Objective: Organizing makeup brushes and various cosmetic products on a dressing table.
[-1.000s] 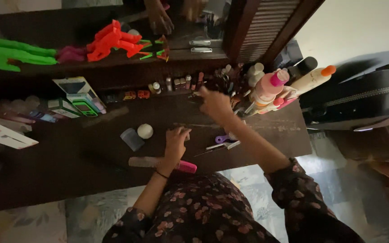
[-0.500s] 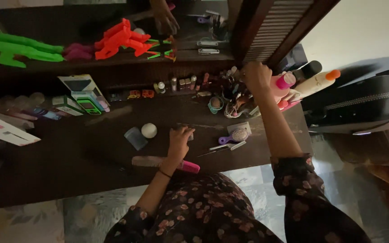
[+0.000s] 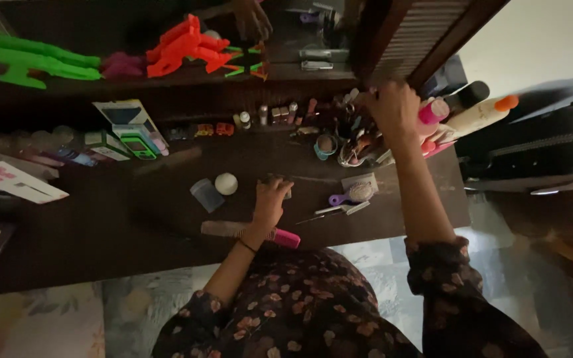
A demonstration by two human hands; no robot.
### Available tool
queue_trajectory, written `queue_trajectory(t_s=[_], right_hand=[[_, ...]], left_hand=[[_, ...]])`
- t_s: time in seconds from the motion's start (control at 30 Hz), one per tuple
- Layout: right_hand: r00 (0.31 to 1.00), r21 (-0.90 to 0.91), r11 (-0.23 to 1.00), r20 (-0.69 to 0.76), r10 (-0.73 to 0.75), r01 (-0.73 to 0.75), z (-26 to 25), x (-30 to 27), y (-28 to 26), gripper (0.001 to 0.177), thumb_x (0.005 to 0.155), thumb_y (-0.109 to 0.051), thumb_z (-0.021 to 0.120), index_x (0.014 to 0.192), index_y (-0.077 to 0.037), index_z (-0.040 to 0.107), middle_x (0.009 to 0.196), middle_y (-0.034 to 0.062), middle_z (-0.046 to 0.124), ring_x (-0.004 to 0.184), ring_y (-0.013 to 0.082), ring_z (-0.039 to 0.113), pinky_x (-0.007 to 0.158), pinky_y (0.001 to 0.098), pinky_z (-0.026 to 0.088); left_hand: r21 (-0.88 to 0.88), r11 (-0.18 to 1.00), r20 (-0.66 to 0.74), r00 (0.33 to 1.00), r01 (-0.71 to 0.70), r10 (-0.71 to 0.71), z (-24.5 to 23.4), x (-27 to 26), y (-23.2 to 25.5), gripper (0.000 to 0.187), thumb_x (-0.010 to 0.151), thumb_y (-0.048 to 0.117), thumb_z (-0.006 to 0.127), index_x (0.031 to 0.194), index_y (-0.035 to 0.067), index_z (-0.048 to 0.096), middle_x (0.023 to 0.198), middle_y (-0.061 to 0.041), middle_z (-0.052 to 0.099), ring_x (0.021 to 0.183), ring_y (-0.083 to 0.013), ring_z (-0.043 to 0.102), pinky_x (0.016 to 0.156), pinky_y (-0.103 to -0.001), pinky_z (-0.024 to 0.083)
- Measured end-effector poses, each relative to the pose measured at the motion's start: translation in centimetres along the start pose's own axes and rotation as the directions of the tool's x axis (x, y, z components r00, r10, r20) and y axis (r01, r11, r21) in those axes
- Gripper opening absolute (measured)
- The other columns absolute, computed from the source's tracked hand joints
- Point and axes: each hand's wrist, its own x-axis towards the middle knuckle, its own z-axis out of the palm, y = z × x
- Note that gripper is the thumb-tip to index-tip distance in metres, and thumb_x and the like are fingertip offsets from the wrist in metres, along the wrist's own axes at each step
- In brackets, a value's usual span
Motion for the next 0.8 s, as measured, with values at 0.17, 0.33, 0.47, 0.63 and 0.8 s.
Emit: queue_trajectory(t_s=[0.17,0.33,0.47,0.63,0.8], right_hand=[[0.939,0.172,0.960,-0.303,-0.163,0.222,-4.9,-6.4,-1.5,0.031,0.095,-0.044,0.086,0.090,-0.014,0.080,0.084,0.0161,0.069,0.073,0.0361,0.070,0.062,0.0483,0.054],[0.834,0.185,0.838,-0.339,-0.436,0.514,0.7,-10.7,1.0,0.015,0.092,-0.014,0.070,0.105,-0.011,0.075,0.087,0.0134,0.068,0.078,0.0324,0.068,0.064,0.0456,0.054],[0.860,0.292,0.820,-0.311,-0.405,0.492,4.3,-14.9,1.5,0.011,0.091,-0.015,0.064,0.084,-0.009,0.071,0.080,0.0151,0.067,0.071,0.0356,0.066,0.059,0.0486,0.052],[0.943,0.310,0.891,-0.124,-0.309,0.333,7.7,-17.1,1.0,0.014,0.089,-0.021,0.069,0.083,-0.008,0.072,0.082,0.0178,0.069,0.075,0.0396,0.067,0.065,0.0510,0.054],[0.969,0.535,0.832,0.088,-0.230,0.149,5.1,-18.6,-3.1,0.028,0.083,-0.036,0.079,0.100,-0.014,0.079,0.094,0.0144,0.076,0.086,0.0360,0.074,0.073,0.0478,0.058]], left_hand=[[0.082,0.993,-0.033,0.996,-0.079,0.082,0.3,0.8,-0.8,0.059,0.081,-0.010,0.069,0.134,0.017,0.065,0.129,-0.014,0.062,0.117,-0.0389,0.058,0.103,-0.065,0.042],[-0.133,0.991,0.069,0.998,0.015,-0.006,-2.2,1.7,0.1,0.059,0.075,-0.003,0.077,0.129,0.016,0.064,0.127,-0.012,0.067,0.119,-0.0361,0.063,0.097,-0.053,0.053],[-0.649,0.761,-0.092,0.994,-0.015,-0.059,-2.2,1.3,-0.4,0.070,0.071,0.007,0.089,0.133,0.012,0.058,0.132,-0.015,0.066,0.124,-0.0346,0.064,0.099,-0.052,0.056],[-0.928,-0.202,0.340,0.933,0.313,-0.118,-4.2,1.0,0.7,0.074,0.081,0.033,0.086,0.142,0.017,0.047,0.137,-0.006,0.058,0.124,-0.0317,0.062,0.095,-0.052,0.063],[-0.751,-0.534,0.495,0.867,0.388,-0.067,-3.7,1.5,1.5,0.061,0.093,0.039,0.075,0.144,0.015,0.050,0.128,-0.014,0.062,0.118,-0.0361,0.063,0.095,-0.050,0.061]])
